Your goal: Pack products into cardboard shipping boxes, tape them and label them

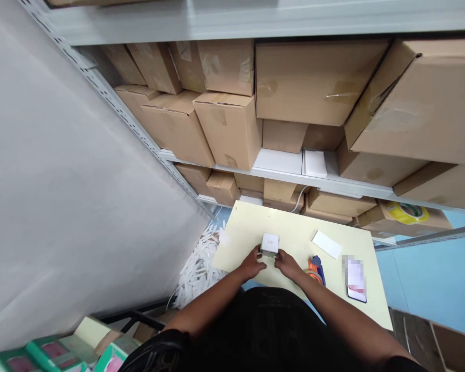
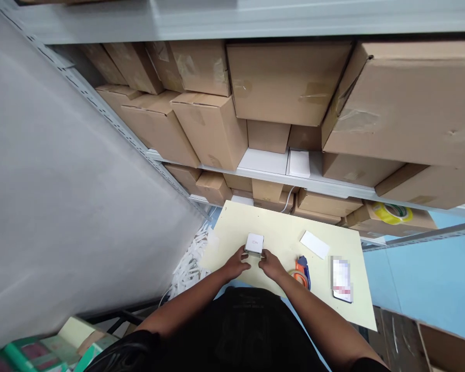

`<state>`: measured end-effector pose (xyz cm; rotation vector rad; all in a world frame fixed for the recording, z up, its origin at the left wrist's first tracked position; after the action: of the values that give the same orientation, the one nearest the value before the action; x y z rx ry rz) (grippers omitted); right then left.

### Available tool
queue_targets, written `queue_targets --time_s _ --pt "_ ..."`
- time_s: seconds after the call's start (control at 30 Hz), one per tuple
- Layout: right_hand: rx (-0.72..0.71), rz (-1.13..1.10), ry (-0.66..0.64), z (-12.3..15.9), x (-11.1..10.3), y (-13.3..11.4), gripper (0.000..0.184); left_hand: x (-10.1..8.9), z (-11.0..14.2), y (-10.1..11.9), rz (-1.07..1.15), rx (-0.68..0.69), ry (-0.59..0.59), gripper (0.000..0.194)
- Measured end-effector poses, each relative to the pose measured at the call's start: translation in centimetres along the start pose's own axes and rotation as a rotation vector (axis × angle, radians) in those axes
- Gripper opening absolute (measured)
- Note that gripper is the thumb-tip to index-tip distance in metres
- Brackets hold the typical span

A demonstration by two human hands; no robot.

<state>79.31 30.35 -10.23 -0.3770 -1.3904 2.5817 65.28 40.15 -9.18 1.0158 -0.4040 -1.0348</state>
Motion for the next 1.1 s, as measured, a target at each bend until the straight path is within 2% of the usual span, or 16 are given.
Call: queue_targets --time_s 0.17,0.33,0.57,0.7,0.8,0.9,1.0,1.1 --pt "0.015 0.051 -0.044 -3.5 0.6 -1.5 0.068 -2.5 -1.4 1.8 0.039 0.006 0.120 0.085" --pt "0.028 0.070 -0.039 -8.6 2.2 -4.7 0.067 -7.3 -3.7 3.3 0.028 -0.006 0.196 0.075" --pt "0.051 0.060 0.074 -16.3 4.7 -10.2 0.063 -15.4 -9.6 4.4 0.028 0.045 0.175 0.071" --pt "0.063 0.051 0.143 -19.2 5.5 -12.6 0.058 -18.4 -12.7 5.1 0.034 0.121 0.136 0.068" --pt "0.076 0.032 0.174 -20.1 5.8 -13.5 0.057 -19.6 -13.7 5.5 0.017 0.143 0.109 0.063" --pt "0.087 0.005 0.201 -19.9 5.9 -13.5 0.056 -20.2 -13.7 5.4 -0.031 0.125 0.105 0.065" --pt "0.107 -0.027 0.231 -18.5 5.6 -12.8 0.056 -20.5 -12.9 4.4 -0.060 0.058 0.137 0.070" --pt "0.143 -0.061 0.248 -15.7 5.1 -11.2 0.054 -20.9 -11.2 2.5 -0.062 -0.041 0.210 0.068"
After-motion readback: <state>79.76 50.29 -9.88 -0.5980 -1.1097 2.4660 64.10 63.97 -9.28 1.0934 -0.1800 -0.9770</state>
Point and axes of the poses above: each hand's wrist, its own z-axis away from the middle knuckle, its own x-axis out of the palm, y = z × x, the point moved 7 cm from there along -z, towards the middle knuckle, and after that the axes turned 9 degrees about -z, right-handed, at the moved point
